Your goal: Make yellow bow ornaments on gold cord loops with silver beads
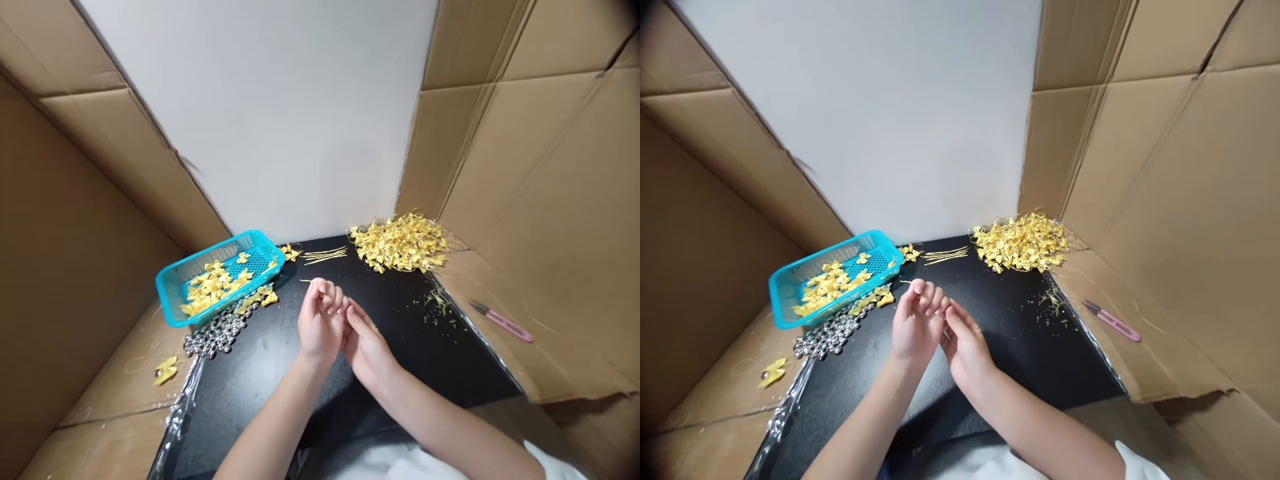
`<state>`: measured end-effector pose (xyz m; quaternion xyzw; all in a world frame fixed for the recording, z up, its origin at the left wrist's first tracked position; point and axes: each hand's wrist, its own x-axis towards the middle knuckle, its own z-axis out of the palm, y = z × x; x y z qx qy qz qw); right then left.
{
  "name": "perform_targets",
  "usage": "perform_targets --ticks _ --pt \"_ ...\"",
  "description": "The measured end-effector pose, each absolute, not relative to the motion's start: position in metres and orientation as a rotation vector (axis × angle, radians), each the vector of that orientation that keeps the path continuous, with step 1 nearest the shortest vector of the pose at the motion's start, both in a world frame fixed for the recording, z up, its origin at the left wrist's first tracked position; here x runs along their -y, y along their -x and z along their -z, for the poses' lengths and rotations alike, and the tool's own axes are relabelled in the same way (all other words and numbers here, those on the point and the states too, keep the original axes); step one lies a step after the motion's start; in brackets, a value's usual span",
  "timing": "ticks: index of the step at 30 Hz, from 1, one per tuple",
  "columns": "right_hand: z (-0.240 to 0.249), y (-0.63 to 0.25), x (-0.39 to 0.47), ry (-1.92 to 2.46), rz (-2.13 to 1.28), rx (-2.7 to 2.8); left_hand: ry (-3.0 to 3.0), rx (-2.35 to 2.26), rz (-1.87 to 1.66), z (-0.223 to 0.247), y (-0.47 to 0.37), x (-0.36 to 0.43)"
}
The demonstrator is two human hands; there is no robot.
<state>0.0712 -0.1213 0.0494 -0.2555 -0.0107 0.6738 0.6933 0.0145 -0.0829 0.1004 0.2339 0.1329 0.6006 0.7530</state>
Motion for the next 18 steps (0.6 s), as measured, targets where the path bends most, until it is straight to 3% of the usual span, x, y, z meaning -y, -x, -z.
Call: perform_targets --ticks 10,18 --pt "-0.048 -0.101 0.128 0.687 -1.439 0.037 -0.791 -0.627 -1.397 -0.072 0.008 0.093" --pt "-0.046 -0.128 0.129 0.725 -1.388 0.173 -1.104 -0.946 -1.255 -0.032 0.045 0.092"
